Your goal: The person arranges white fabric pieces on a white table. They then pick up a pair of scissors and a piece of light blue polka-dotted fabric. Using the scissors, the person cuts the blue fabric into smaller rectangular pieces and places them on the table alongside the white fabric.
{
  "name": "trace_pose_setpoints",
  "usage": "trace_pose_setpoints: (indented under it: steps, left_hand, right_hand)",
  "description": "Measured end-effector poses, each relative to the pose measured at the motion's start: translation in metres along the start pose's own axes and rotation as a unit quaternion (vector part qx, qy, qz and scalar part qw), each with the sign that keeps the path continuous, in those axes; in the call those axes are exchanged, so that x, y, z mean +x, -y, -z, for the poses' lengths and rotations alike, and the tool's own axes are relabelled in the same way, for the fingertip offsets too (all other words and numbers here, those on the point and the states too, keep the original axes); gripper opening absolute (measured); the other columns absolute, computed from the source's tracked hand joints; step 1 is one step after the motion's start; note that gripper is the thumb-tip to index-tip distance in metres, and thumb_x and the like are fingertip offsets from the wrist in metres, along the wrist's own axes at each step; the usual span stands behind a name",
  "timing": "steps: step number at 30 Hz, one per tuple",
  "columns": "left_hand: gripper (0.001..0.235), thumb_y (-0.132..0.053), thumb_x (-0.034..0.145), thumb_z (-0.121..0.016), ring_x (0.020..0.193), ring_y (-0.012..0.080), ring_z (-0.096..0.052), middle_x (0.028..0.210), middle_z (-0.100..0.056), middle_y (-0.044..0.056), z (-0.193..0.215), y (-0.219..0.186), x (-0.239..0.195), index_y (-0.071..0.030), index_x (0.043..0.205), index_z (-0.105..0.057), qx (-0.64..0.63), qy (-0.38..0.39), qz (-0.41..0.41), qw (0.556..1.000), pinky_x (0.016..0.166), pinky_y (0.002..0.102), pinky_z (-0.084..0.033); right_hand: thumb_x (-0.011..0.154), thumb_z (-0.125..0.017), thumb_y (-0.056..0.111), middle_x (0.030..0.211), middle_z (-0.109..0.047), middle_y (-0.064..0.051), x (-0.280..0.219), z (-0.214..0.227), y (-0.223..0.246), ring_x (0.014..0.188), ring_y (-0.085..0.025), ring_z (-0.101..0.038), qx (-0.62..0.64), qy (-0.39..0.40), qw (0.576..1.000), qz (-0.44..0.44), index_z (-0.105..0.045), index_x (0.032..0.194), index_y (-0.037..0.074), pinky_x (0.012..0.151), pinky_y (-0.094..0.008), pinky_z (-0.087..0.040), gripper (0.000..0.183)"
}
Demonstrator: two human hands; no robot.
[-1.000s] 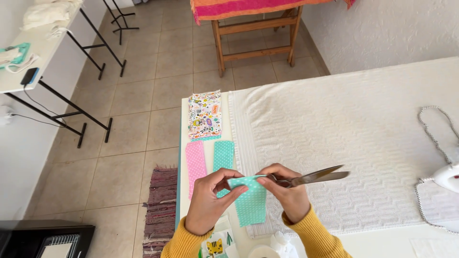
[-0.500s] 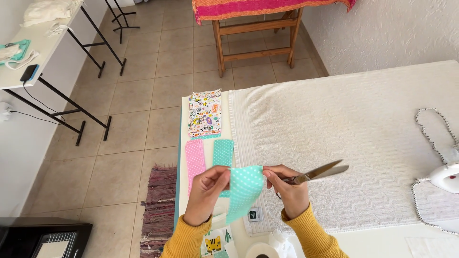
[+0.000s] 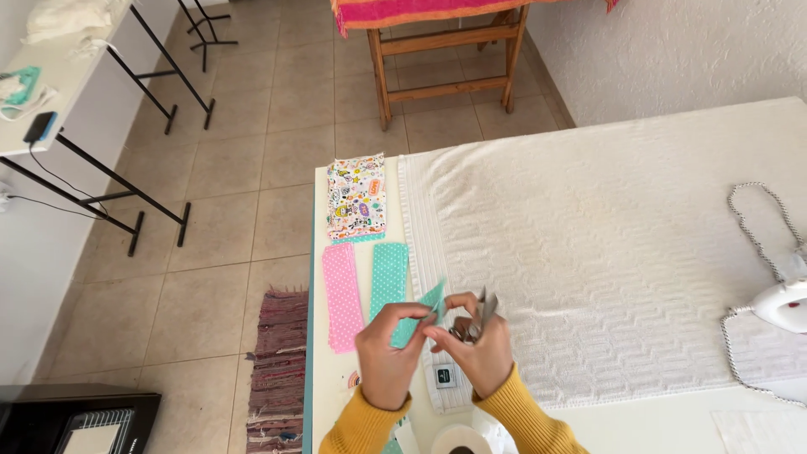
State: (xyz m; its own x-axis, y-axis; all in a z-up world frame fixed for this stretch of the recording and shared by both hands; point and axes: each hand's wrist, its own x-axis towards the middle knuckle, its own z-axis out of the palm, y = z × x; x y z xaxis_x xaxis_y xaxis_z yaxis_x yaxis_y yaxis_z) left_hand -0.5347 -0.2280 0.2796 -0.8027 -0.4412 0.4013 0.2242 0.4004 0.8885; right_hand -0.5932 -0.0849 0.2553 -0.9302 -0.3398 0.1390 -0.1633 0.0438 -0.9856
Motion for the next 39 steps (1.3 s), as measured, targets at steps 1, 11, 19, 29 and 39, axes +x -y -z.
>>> trace_pose_setpoints:
  steps: [1,11,19,29,39]
  left_hand:
    - [0.018,0.001,0.080,-0.080,0.083,0.0118,-0.075,0.092,-0.076,0.006,-0.002,-0.005,0.003,0.000,0.095,-0.072,0.032,-0.001,-0.036,0.999,0.070,0.025,-0.060]
    - [0.015,-0.008,0.100,-0.065,0.081,0.0044,-0.061,0.090,-0.067,0.002,0.041,0.100,0.015,0.000,0.112,-0.062,-0.195,0.080,0.140,0.967,0.068,0.019,-0.049]
    - [0.012,-0.011,0.099,-0.064,0.058,0.0011,-0.036,0.064,-0.049,-0.004,0.046,0.100,0.046,-0.003,0.108,-0.062,-0.006,0.067,0.144,0.987,0.050,0.021,-0.030]
    - [0.006,-0.013,0.095,-0.063,0.107,0.0150,-0.074,0.114,-0.076,0.005,0.065,0.087,0.021,-0.011,0.101,-0.063,0.018,0.267,0.149,0.952,0.072,0.032,-0.061]
    - [0.016,0.004,0.084,-0.070,0.143,0.0307,-0.044,0.127,-0.073,0.002,0.077,0.193,0.004,-0.009,0.088,-0.062,0.176,0.319,0.006,0.931,0.120,0.053,-0.027]
  right_hand:
    - [0.081,-0.085,0.009,0.063,-0.060,-0.012,0.005,-0.005,0.009,0.051,-0.010,-0.055,-0.012,0.008,0.997,-0.079,-0.065,0.103,-0.001,0.043,-0.026,-0.049,0.031]
    - [0.092,-0.067,0.028,0.077,-0.076,-0.009,0.023,0.075,-0.109,0.052,-0.017,-0.076,-0.088,-0.034,0.978,-0.187,-0.074,0.091,0.005,0.034,-0.027,-0.050,0.024]
    - [0.098,-0.055,0.031,0.097,-0.078,-0.013,0.024,0.093,-0.153,0.059,-0.014,-0.075,-0.272,-0.049,0.944,-0.178,-0.069,0.124,0.006,0.049,-0.029,-0.059,0.039]
    - [0.094,-0.066,0.064,0.083,-0.072,-0.007,0.103,-0.078,-0.228,0.034,-0.003,-0.033,0.390,0.170,0.786,-0.448,-0.067,0.096,0.009,0.039,-0.025,-0.040,0.055]
    - [0.070,-0.092,0.034,0.079,-0.078,-0.009,0.211,-0.109,-0.235,0.061,-0.015,-0.074,-0.063,0.075,0.963,-0.250,-0.077,0.098,0.005,0.045,-0.030,-0.059,0.044]
